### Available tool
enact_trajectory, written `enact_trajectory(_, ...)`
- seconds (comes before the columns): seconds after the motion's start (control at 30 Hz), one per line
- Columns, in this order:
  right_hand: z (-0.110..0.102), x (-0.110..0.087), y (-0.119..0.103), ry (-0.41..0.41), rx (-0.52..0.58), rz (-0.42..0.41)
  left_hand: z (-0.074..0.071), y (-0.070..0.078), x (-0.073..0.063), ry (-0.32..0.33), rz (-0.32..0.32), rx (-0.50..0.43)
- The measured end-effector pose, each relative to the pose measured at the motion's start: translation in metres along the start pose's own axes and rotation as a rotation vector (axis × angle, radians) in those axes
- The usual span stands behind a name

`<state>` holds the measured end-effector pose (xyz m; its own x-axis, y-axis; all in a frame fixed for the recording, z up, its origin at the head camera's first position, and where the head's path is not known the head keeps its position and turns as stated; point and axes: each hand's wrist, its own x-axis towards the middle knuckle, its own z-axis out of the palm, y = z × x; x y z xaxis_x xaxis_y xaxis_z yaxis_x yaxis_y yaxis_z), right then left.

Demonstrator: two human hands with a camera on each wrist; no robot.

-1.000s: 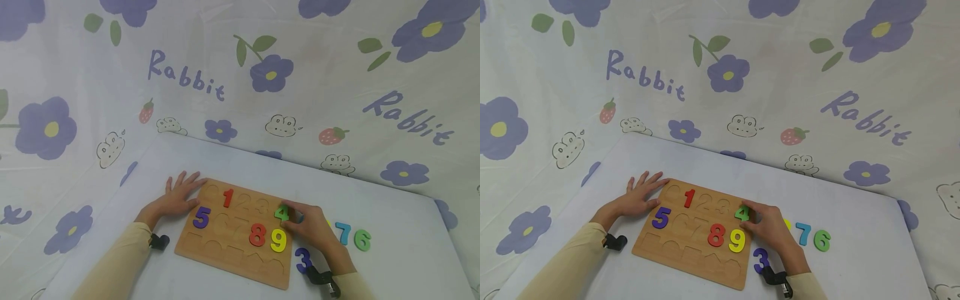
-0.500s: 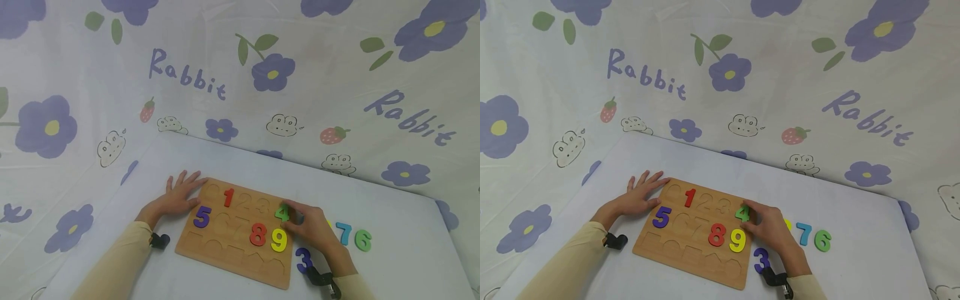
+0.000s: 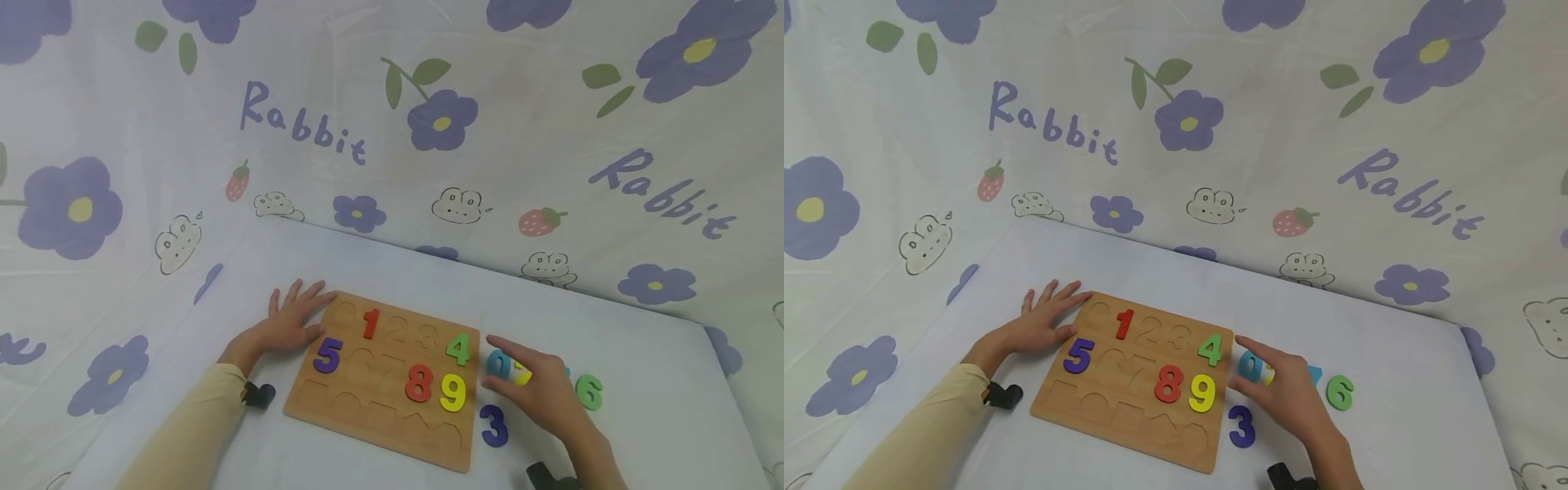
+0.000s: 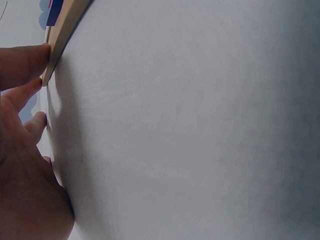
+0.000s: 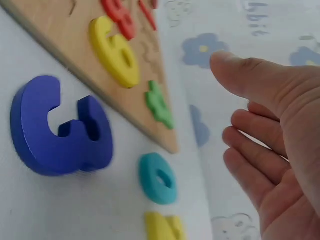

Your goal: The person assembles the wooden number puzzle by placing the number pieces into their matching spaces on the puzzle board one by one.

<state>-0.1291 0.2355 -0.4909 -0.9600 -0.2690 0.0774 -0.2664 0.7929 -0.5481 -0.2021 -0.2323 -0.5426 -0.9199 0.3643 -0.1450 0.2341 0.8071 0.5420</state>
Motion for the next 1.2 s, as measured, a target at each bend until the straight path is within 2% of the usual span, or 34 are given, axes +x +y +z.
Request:
enact_trajectory(0.37,-0.033,-0.048,-0.007,0.028,-0.079,0.082,0.000,0.001,-0.001,0.003,0.002,-0.006)
enact_trajectory(0.57,-0.039,-0.068,-0.004,-0.038,-0.053,0.150,0.000,0.001,-0.001,0.003,0.002,-0.009)
enact_trajectory(0.67,-0.040,-0.076,-0.004,-0.061,-0.039,0.158,0.000,0.001,-0.001,0.002,0.003,-0.008)
enact_trajectory(0.97,-0.031,-0.088,0.000,0.000,-0.054,0.089,0.001,-0.001,0.000,-0.005,0.003,-0.004)
enact_trajectory(1.2,-0.012,-0.087,0.007,-0.017,-0.030,0.092,0.003,-0.006,0.002,-0.012,0.003,0.003)
